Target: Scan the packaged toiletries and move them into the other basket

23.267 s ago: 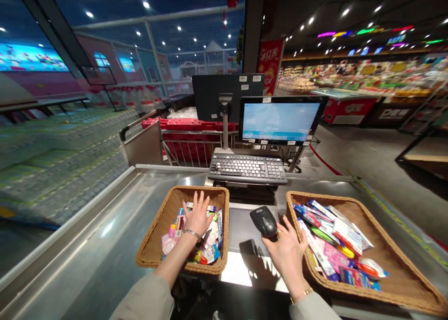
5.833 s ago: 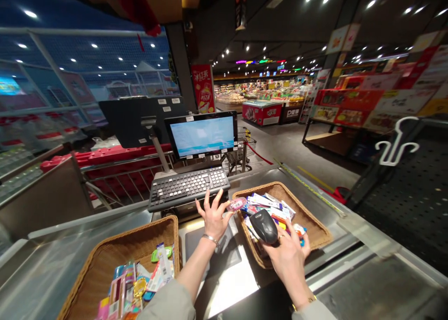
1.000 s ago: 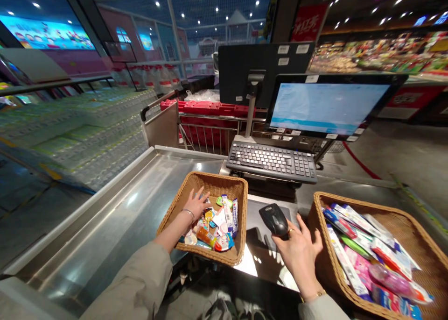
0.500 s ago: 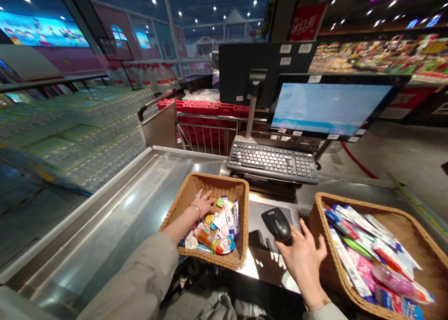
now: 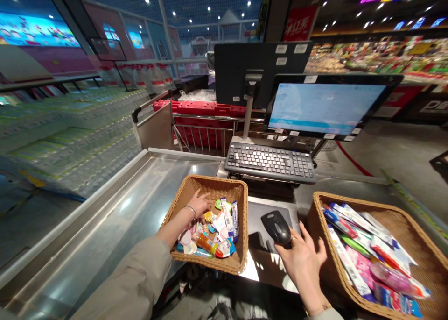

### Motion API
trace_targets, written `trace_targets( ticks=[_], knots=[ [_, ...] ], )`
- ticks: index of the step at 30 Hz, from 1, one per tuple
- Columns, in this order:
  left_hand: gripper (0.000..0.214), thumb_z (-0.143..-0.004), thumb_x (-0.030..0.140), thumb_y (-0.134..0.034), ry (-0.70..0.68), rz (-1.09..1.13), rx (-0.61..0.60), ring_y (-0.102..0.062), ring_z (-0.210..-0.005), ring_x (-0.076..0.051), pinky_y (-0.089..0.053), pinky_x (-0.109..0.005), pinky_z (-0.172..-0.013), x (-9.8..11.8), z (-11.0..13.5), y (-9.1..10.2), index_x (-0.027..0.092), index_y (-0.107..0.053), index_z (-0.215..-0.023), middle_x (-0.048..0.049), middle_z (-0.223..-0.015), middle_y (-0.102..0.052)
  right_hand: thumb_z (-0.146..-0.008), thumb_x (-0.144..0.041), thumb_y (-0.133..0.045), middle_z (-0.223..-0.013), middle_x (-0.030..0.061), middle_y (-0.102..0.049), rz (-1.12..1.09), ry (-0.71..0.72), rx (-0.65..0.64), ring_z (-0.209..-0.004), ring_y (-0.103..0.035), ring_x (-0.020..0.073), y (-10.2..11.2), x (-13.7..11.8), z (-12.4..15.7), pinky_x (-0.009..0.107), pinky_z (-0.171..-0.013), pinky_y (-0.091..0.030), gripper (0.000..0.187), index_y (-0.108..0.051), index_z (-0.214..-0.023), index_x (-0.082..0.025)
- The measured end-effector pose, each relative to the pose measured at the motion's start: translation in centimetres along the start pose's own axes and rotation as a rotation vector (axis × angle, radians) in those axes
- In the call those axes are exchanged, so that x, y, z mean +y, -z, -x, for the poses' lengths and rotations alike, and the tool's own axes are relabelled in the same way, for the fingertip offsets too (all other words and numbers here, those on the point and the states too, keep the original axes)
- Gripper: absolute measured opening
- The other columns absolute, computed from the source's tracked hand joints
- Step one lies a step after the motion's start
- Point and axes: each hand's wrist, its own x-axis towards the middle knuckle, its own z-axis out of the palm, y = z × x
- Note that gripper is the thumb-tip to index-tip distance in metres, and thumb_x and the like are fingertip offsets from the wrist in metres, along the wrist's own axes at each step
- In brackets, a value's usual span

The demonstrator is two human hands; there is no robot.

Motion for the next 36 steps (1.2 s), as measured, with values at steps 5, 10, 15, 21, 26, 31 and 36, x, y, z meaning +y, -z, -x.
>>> trace_targets(
  ticks=[5, 10, 15, 21, 26, 31, 36],
  knots=[
    [0.026, -0.06, 0.043, -0.081, 0.053, -0.012, 0.131, -0.034, -0.141, -0.029, 0.007, -0.065, -0.113, 1.1, 1.4, 2.6, 0.031, -0.073, -0.082, -0.0015, -0.128, -0.066, -0.076, -0.048, -0.05, -0.107, 0.0022, -0.073, -0.028, 0.017, 0.0, -0.123, -0.048, 0.03, -0.5, -0.3, -0.4, 0.056, -0.106, -0.013, 0.029, -0.07, -0.076, -0.028],
    [0.022, -0.068, 0.037, -0.078, 0.092, -0.058, 0.316, -0.033, -0.142, -0.029, 0.008, -0.065, -0.114, 2.9, 2.7, 4.7, 0.03, -0.072, -0.087, -0.0031, -0.131, -0.064, -0.075, -0.045, -0.052, -0.108, 0.0014, -0.072, -0.051, 0.085, 0.054, -0.123, -0.048, 0.0308, -0.5, -0.4, -0.9, 0.058, -0.106, -0.014, 0.025, -0.07, -0.078, -0.028],
    [0.024, -0.073, 0.037, -0.075, 0.129, -0.134, 0.504, -0.032, -0.142, -0.031, 0.004, -0.069, -0.114, 5.8, 3.0, 6.2, 0.028, -0.07, -0.095, -0.0056, -0.136, -0.06, -0.076, -0.04, -0.052, -0.109, 0.0005, -0.072, -0.062, 0.115, 0.106, -0.124, -0.049, 0.0304, 0.3, -0.9, -1.5, 0.059, -0.106, -0.014, 0.022, -0.07, -0.08, -0.028],
    [0.021, -0.077, 0.035, -0.072, 0.142, -0.155, 0.64, -0.031, -0.143, -0.031, 0.002, -0.068, -0.115, 9.4, 1.7, 7.8, 0.028, -0.068, -0.096, -0.0038, -0.139, -0.057, -0.076, -0.037, -0.053, -0.111, 0.0017, -0.071, -0.073, 0.131, 0.104, -0.126, -0.047, 0.0312, 1.5, -0.8, -2.1, 0.06, -0.107, -0.012, 0.022, -0.07, -0.086, -0.028],
    [0.022, -0.077, 0.034, -0.072, 0.112, -0.144, 0.696, -0.03, -0.143, -0.031, 0.001, -0.069, -0.115, 11.6, 0.1, 8.5, 0.027, -0.067, -0.098, -0.004, -0.14, -0.056, -0.075, -0.035, -0.052, -0.111, 0.0031, -0.071, -0.098, 0.082, 0.096, -0.124, -0.048, 0.0319, 2.3, -0.5, -2.5, 0.059, -0.108, -0.01, 0.025, -0.071, -0.089, -0.027],
    [0.019, -0.08, 0.034, -0.069, 0.086, -0.137, 0.729, -0.029, -0.143, -0.033, 0.002, -0.072, -0.113, 13.8, -1.9, 8.6, 0.028, -0.067, -0.098, -0.0033, -0.142, -0.054, -0.076, -0.033, -0.052, -0.112, 0.0014, -0.071, -0.097, 0.079, 0.099, -0.125, -0.048, 0.0308, 3.0, 0.1, -2.9, 0.06, -0.108, -0.011, 0.024, -0.07, -0.091, -0.028],
    [0.019, -0.079, 0.035, -0.07, 0.05, -0.137, 0.765, -0.026, -0.144, -0.036, 0.001, -0.073, -0.112, 15.9, -4.0, 8.4, 0.028, -0.068, -0.096, -0.003, -0.142, -0.053, -0.076, -0.032, -0.053, -0.113, 0.0022, -0.071, -0.088, 0.07, 0.097, -0.126, -0.047, 0.0306, 4.0, 0.6, -3.1, 0.059, -0.109, -0.01, 0.023, -0.07, -0.09, -0.027]
  ],
)
